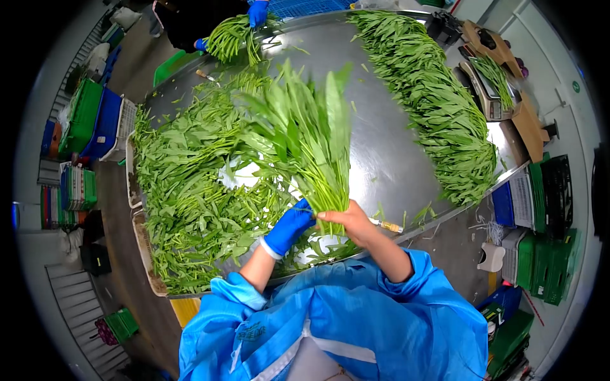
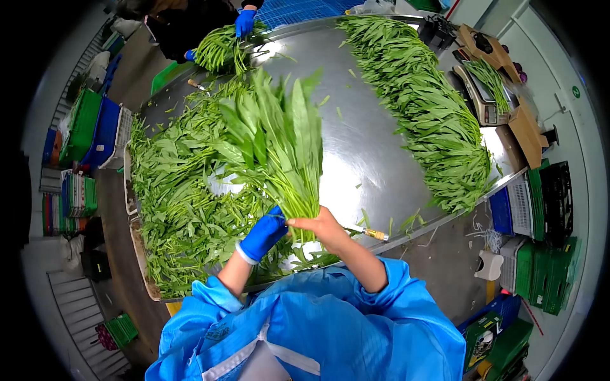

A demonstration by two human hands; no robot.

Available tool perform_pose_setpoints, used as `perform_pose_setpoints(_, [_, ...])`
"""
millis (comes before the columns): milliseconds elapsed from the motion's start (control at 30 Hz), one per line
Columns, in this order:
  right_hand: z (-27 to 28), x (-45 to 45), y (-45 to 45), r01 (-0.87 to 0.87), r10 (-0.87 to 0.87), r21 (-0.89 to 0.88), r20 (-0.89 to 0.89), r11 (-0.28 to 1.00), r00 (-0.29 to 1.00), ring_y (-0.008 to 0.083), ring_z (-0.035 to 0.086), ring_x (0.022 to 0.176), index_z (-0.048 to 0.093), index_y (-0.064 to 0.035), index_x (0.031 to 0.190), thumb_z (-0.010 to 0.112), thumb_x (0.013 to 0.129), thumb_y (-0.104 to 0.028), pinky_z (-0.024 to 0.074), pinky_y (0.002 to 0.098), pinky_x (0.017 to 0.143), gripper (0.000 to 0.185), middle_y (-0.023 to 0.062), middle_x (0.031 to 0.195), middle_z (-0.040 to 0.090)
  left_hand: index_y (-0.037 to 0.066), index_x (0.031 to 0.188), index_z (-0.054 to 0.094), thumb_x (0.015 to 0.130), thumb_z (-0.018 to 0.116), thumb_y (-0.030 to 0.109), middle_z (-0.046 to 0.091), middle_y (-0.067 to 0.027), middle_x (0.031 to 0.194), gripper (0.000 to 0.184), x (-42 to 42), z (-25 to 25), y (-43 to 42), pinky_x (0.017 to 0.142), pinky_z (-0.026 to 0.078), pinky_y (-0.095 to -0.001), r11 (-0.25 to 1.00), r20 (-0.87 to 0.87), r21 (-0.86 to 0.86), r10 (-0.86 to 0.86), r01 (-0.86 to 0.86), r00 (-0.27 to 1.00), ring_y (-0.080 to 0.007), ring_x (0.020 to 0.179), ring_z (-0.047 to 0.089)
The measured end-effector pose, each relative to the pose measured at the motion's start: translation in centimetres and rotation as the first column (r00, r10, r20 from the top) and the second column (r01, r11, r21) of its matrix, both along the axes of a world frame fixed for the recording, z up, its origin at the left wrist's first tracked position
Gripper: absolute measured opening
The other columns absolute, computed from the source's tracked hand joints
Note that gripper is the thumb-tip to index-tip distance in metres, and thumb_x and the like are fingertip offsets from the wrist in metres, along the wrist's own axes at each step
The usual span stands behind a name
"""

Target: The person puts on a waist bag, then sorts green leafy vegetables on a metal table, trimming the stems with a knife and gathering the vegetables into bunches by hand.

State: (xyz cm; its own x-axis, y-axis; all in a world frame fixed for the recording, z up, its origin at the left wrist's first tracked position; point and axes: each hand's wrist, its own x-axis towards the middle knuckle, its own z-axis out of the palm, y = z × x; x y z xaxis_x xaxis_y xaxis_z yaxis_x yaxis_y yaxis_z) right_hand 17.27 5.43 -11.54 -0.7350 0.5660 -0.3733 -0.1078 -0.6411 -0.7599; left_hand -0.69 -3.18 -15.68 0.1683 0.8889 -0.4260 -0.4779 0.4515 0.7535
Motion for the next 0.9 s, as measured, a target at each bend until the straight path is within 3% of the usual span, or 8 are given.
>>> perform_pose_setpoints(67, [-3.2, -0.2, -1.8, 0.044, -0.038, -0.077, 0.075, 0.996, 0.996, 0.021, 0.062, 0.101, 0.059, -0.0018, 0.118, 0.071, 0.085, -0.014, 0.0483, 0.036, 0.088, 0.037, 0.0086, 0.108, 0.066, 0.0, 0.136, 0.047, 0.093, 0.06, 0.025, 0.059, -0.0102, 0.127, 0.051, 0.6, -3.3, 0.1, 0.098, 0.045, -0.0307, 0.987, 0.151, -0.149, 0.086, -0.063, 0.985, -0.0193, 0.114, 0.057])
perform_pose_setpoints(133, [-9.1, 0.7, -3.5, 0.075, 0.073, -0.37, 0.37, 0.926, 0.926, 0.0193, 0.058, 0.11, 0.058, -0.0035, 0.122, 0.071, 0.086, -0.02, 0.0444, 0.0346, 0.094, 0.041, 0.0073, 0.112, 0.065, -0.001, 0.127, 0.056, 0.092, 0.062, 0.027, 0.066, -0.0097, 0.114, 0.045, 2.6, -9.4, 0.3, 0.094, 0.048, -0.03, 0.961, -0.093, -0.27, -0.087, 0.059, 0.992, -0.0171, 0.108, 0.061])
perform_pose_setpoints(167, [-11.1, 1.6, -3.9, 0.099, 0.062, -0.458, 0.322, 0.883, 0.945, 0.0189, 0.057, 0.11, 0.061, -0.004, 0.118, 0.07, 0.087, -0.026, 0.0462, 0.035, 0.089, 0.039, 0.0084, 0.113, 0.064, 0.0, 0.128, 0.056, 0.093, 0.06, 0.027, 0.067, -0.0115, 0.114, 0.045, 2.7, -11.4, 0.0, 0.094, 0.049, -0.0317, 0.917, 0.088, -0.398, 0.002, 0.033, 0.996, -0.0196, 0.108, 0.061])
perform_pose_setpoints(333, [-14.0, 5.0, -4.0, 0.216, -0.11, -0.296, 0.339, 0.93, 0.934, 0.0167, 0.063, 0.075, 0.065, -0.0048, 0.107, 0.066, 0.089, -0.027, 0.0486, 0.0304, 0.066, 0.028, 0.0065, 0.092, 0.069, -0.003, 0.135, 0.048, 0.095, 0.046, 0.022, 0.058, -0.0158, 0.131, 0.048, 1.8, -10.1, -1.1, 0.101, 0.048, -0.0372, 0.866, 0.516, -0.498, 0.26, 0.039, 0.816, -0.0271, 0.116, 0.06])
perform_pose_setpoints(400, [-11.9, 4.7, -3.4, 0.193, -0.098, -0.314, 0.294, 0.93, 0.951, 0.0161, 0.064, 0.082, 0.065, -0.0042, 0.109, 0.068, 0.088, -0.024, 0.0499, 0.0308, 0.073, 0.029, 0.0069, 0.097, 0.069, -0.002, 0.136, 0.047, 0.096, 0.046, 0.025, 0.057, -0.0153, 0.132, 0.048, 1.4, -9.9, -0.9, 0.103, 0.046, -0.037, 0.897, 0.537, -0.44, 0.229, 0.037, 0.812, -0.0259, 0.118, 0.058])
perform_pose_setpoints(600, [-13.2, 1.9, -3.7, 0.053, 0.001, -0.13, 0.387, 0.99, 0.922, 0.0134, 0.062, 0.091, 0.063, -0.0023, 0.117, 0.073, 0.084, -0.021, 0.0478, 0.0282, 0.083, 0.039, 0.0047, 0.103, 0.068, 0.001, 0.13, 0.056, 0.095, 0.057, 0.021, 0.064, -0.007, 0.122, 0.04, 3.3, -11.0, -0.7, 0.098, 0.045, -0.0314, 0.946, -0.03, -0.321, 0.04, -0.047, 0.999, -0.0171, 0.11, 0.06])
perform_pose_setpoints(767, [-12.6, 3.9, -2.4, 0.154, -0.15, 0.02, 0.376, 0.988, 0.914, 0.0137, 0.061, 0.083, 0.065, -0.004, 0.107, 0.072, 0.083, -0.017, 0.0478, 0.0281, 0.076, 0.028, 0.0036, 0.093, 0.067, 0.0, 0.121, 0.062, 0.09, 0.061, 0.014, 0.068, -0.0108, 0.109, 0.034, 1.1, -9.3, -1.0, 0.085, 0.051, -0.0304, 0.918, 0.23, -0.395, 0.113, -0.014, 0.967, -0.0197, 0.096, 0.065])
perform_pose_setpoints(900, [-10.1, 3.4, -2.0, 0.202, -0.057, -0.498, 0.29, 0.843, 0.955, 0.0152, 0.057, 0.068, 0.064, -0.0046, 0.094, 0.068, 0.087, -0.018, 0.0461, 0.0283, 0.06, 0.016, 0.0062, 0.084, 0.065, -0.001, 0.117, 0.063, 0.09, 0.06, 0.013, 0.069, -0.0101, 0.102, 0.031, 1.8, -8.7, -0.9, 0.073, 0.051, -0.0282, 0.915, 0.157, -0.397, 0.143, -0.07, 0.977, -0.0176, 0.083, 0.065])
